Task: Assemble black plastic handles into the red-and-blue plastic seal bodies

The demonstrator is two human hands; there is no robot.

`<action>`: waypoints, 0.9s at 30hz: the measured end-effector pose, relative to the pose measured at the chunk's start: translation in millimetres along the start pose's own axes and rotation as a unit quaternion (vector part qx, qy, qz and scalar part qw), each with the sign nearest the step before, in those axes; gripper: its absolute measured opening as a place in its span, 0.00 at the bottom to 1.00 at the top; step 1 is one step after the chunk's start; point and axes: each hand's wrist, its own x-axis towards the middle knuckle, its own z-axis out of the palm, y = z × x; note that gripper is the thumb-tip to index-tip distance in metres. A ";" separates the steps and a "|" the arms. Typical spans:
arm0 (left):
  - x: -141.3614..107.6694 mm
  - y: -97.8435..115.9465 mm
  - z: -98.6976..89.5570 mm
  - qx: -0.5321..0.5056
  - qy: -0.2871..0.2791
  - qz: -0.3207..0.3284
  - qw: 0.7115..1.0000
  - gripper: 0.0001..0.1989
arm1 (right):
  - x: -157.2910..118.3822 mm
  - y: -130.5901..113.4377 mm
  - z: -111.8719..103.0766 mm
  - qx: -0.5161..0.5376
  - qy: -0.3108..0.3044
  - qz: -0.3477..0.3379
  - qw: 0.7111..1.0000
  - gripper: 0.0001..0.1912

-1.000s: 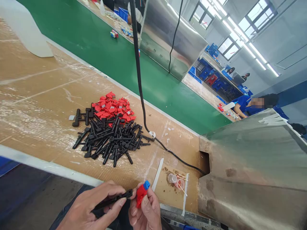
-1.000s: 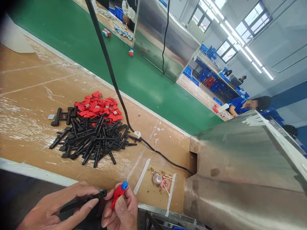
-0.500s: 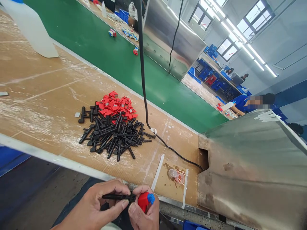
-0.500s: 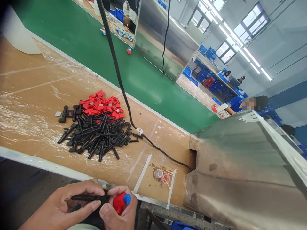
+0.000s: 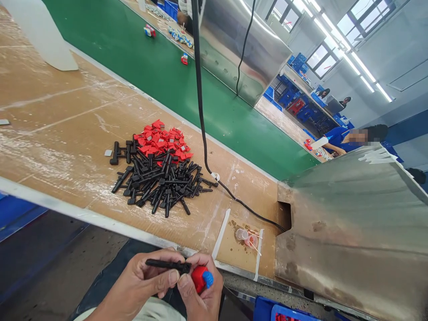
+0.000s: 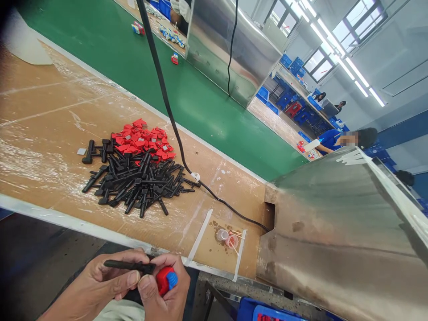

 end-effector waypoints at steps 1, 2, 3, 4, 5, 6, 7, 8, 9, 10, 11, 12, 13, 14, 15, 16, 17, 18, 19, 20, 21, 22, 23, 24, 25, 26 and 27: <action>1.6 -3.6 -0.9 -0.011 -0.009 -0.008 1.000 0.23 | 0.4 -0.2 0.7 0.003 0.000 0.004 1.000 0.29; 2.8 -6.0 -1.6 -0.028 -0.013 -0.020 0.999 0.23 | 0.8 -0.2 1.0 0.007 -0.003 0.009 1.000 0.29; 3.4 -7.2 -2.3 -0.041 -0.010 -0.028 0.999 0.22 | 1.4 -0.1 0.9 0.017 -0.011 0.016 1.000 0.29; 3.3 -7.4 -3.1 -0.041 -0.001 -0.022 0.999 0.22 | 2.0 0.2 0.3 0.032 -0.024 0.022 0.999 0.29; 2.6 -7.0 -4.2 -0.034 0.007 -0.013 0.999 0.21 | 2.9 0.7 -0.8 0.050 -0.039 0.027 0.998 0.31; 1.4 -6.2 -5.5 -0.023 0.021 0.001 1.000 0.20 | 3.9 1.4 -2.5 0.069 -0.052 0.030 0.996 0.32; -0.1 -5.5 -7.1 -0.010 0.029 0.018 0.999 0.19 | 5.0 2.2 -4.5 0.089 -0.064 0.034 0.993 0.34; -1.6 -5.0 -9.0 0.002 0.033 0.039 0.999 0.17 | 6.4 3.1 -6.7 0.110 -0.076 0.041 0.990 0.34; -3.0 -4.9 -11.1 0.013 0.032 0.063 0.997 0.15 | 7.9 3.7 -8.9 0.137 -0.090 0.050 0.985 0.34; -4.2 -5.3 -13.2 0.023 0.028 0.088 0.996 0.13 | 9.5 3.9 -10.9 0.169 -0.110 0.063 0.977 0.33; -4.9 -6.2 -15.2 0.031 0.022 0.107 0.994 0.11 | 11.2 3.4 -12.6 0.202 -0.138 0.080 0.966 0.32; -5.3 -7.4 -17.1 0.039 0.014 0.119 0.992 0.10 | 12.9 2.2 -13.9 0.233 -0.166 0.100 0.953 0.31; -5.5 -8.7 -18.7 0.044 0.012 0.123 0.991 0.09 | 14.4 0.1 -14.6 0.256 -0.189 0.118 0.941 0.31; -5.5 -10.0 -19.9 0.046 0.018 0.123 0.991 0.09 | 15.7 -2.5 -14.9 0.271 -0.205 0.136 0.930 0.32; -5.4 -10.9 -20.6 0.046 0.024 0.119 0.992 0.09 | 16.8 -5.4 -14.9 0.281 -0.212 0.155 0.923 0.32; -5.3 -11.3 -20.9 0.044 0.032 0.113 0.992 0.10 | 17.7 -8.0 -14.6 0.290 -0.212 0.173 0.917 0.33; -5.3 -11.0 -20.5 0.039 0.041 0.108 0.992 0.11 | 18.4 -10.2 -14.2 0.300 -0.207 0.188 0.912 0.33; -5.1 -9.9 -19.7 0.036 0.049 0.104 0.993 0.12 | 18.9 -11.5 -14.0 0.309 -0.202 0.199 0.908 0.32; -4.9 -8.1 -18.4 0.032 0.058 0.099 0.993 0.13 | 19.4 -11.9 -13.9 0.317 -0.198 0.208 0.904 0.31; -4.6 -5.9 -16.9 0.028 0.062 0.092 0.993 0.14 | 19.7 -11.5 -14.1 0.322 -0.193 0.213 0.902 0.31; -4.3 -3.5 -15.3 0.024 0.070 0.087 0.994 0.15 | 20.2 -10.4 -14.6 0.325 -0.190 0.216 0.901 0.30; -3.9 -1.5 -13.9 0.020 0.080 0.084 0.993 0.17 | 20.6 -9.0 -15.3 0.328 -0.188 0.219 0.900 0.29; -3.6 -0.1 -12.9 0.018 0.090 0.082 0.992 0.18 | 21.1 -7.4 -16.0 0.333 -0.187 0.223 0.897 0.27; -3.3 0.3 -12.5 0.016 0.098 0.082 0.992 0.20 | 21.6 -5.9 -16.8 0.339 -0.186 0.229 0.893 0.26; -3.2 -0.2 -12.9 0.016 0.103 0.085 0.991 0.20 | 22.2 -4.8 -17.4 0.347 -0.187 0.236 0.888 0.24; -3.0 -1.8 -14.0 0.019 0.104 0.086 0.991 0.20 | 22.7 -4.2 -17.7 0.356 -0.188 0.243 0.882 0.23; -2.9 -4.1 -15.7 0.022 0.100 0.087 0.991 0.19 | 23.1 -4.1 -17.6 0.366 -0.188 0.248 0.877 0.22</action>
